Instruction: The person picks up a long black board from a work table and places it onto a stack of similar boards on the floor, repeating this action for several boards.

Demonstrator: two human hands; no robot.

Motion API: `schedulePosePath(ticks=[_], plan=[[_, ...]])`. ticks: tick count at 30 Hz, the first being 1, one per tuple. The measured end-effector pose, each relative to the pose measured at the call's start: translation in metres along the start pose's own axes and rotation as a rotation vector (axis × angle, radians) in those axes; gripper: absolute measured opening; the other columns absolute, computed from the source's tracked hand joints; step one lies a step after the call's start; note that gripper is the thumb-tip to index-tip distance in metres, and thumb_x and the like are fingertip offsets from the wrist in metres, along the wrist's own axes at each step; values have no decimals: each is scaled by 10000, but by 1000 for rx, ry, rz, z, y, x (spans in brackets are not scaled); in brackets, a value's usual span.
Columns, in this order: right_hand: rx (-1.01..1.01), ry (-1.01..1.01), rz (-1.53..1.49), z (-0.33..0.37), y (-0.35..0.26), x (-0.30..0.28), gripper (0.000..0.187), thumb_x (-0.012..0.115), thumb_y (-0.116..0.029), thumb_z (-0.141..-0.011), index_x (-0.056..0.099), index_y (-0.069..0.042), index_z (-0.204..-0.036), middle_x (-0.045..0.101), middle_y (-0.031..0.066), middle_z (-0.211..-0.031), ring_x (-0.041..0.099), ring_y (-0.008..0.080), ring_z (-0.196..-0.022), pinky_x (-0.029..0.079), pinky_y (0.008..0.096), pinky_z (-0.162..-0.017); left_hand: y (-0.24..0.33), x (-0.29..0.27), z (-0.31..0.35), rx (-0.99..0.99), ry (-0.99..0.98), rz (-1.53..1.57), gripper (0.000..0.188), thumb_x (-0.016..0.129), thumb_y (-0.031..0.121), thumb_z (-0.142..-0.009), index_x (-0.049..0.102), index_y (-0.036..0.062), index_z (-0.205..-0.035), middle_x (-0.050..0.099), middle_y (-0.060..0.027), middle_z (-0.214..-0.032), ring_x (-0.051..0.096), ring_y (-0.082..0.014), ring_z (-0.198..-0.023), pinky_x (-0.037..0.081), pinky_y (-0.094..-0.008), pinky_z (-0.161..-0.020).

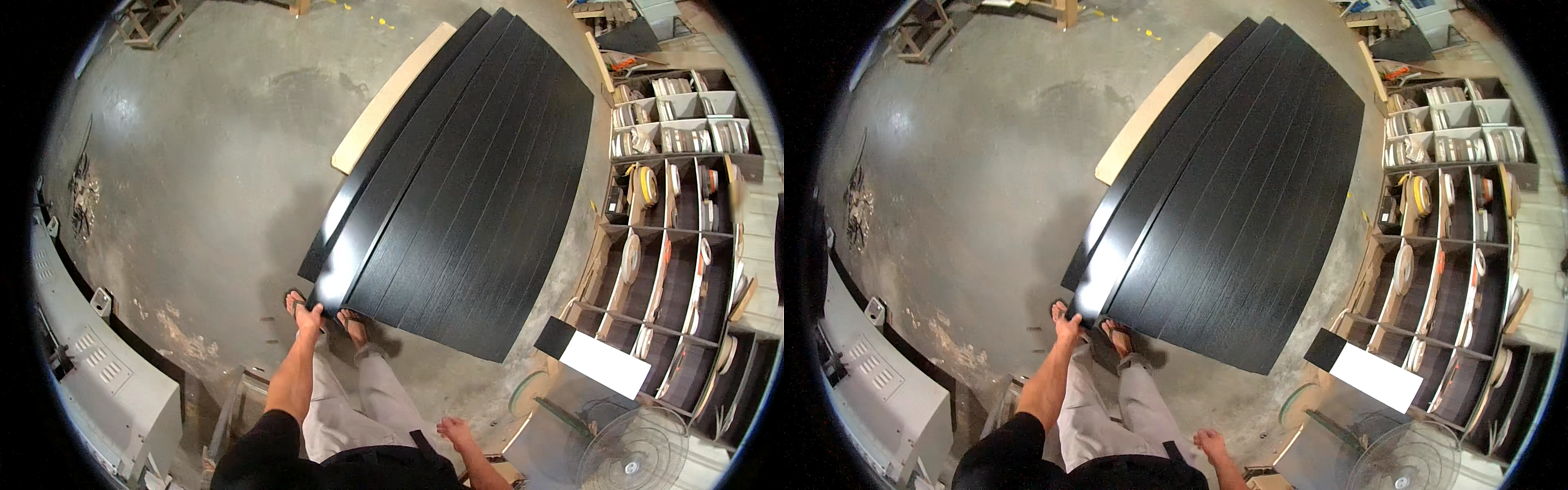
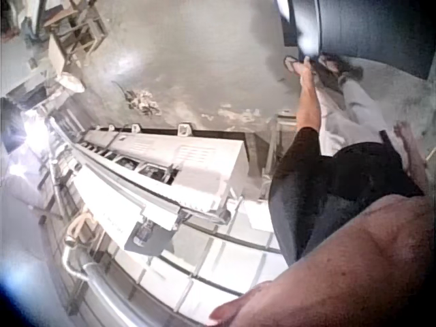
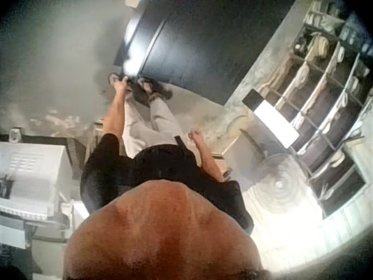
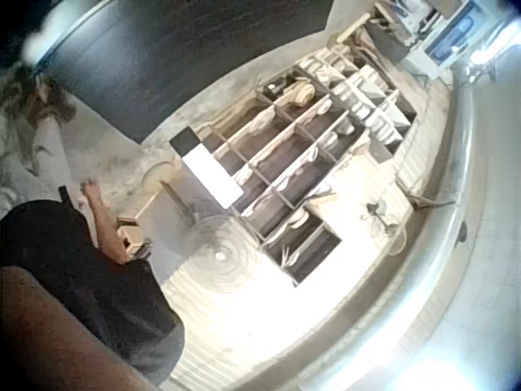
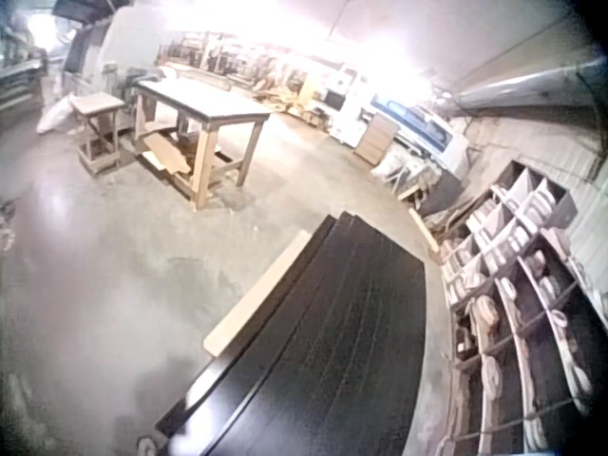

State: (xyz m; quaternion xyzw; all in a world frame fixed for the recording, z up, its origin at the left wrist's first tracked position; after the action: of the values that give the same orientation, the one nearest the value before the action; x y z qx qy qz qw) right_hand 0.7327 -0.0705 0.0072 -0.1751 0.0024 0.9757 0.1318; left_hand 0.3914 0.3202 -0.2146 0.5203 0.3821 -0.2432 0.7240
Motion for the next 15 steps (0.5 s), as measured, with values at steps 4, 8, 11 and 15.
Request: schedulePosePath(ticks=[4, 8, 11, 15], plan=[[48, 59, -150, 15, 48, 0, 382, 545, -261, -892, 536, 52, -1109, 640, 156, -973, 635, 218, -828, 506, 315, -713, 89, 36, -17, -46, -268, -284, 453, 693, 364, -729, 642, -80, -804, 645, -230, -860, 634, -326, -859, 479, -349, -754], [-17, -43, -110, 22, 19, 16, 397, 538, -254, -904, 518, 50, -1158, 634, 165, -1000, 629, 221, -857, 510, 323, -764, -15, 105, -3, -663, -543, 99, 436, 699, 366, -738, 651, -67, -741, 647, -185, -673, 660, -275, -677, 501, -366, -665], [-83, -88, -70, 19, 19, 26, 371, 526, -231, -912, 518, 39, -1166, 633, 158, -1003, 622, 210, -872, 510, 322, -770, 0, 104, 1, -727, -527, 92, 395, 715, 327, -738, 655, -63, -741, 652, -175, -680, 658, -257, -634, 503, -365, -642], [-81, -73, -69, 19, 8, 26, 359, 518, -214, -914, 516, 39, -1169, 631, 154, -1002, 622, 205, -874, 512, 314, -767, 49, 85, 2, -765, -627, 69, 369, 724, 316, -738, 669, -48, -770, 664, -160, -705, 663, -263, -663, 512, -350, -664]])
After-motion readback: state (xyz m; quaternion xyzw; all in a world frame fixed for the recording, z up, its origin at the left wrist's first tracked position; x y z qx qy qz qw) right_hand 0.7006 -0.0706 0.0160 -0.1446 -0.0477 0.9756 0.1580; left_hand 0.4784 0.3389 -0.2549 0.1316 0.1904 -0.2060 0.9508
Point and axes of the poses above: each hand's wrist, its own z-axis away from the middle knuckle, its own x-axis out of the palm, y = z × x, the point moved 8 cm from there along -z, towards the middle knuckle
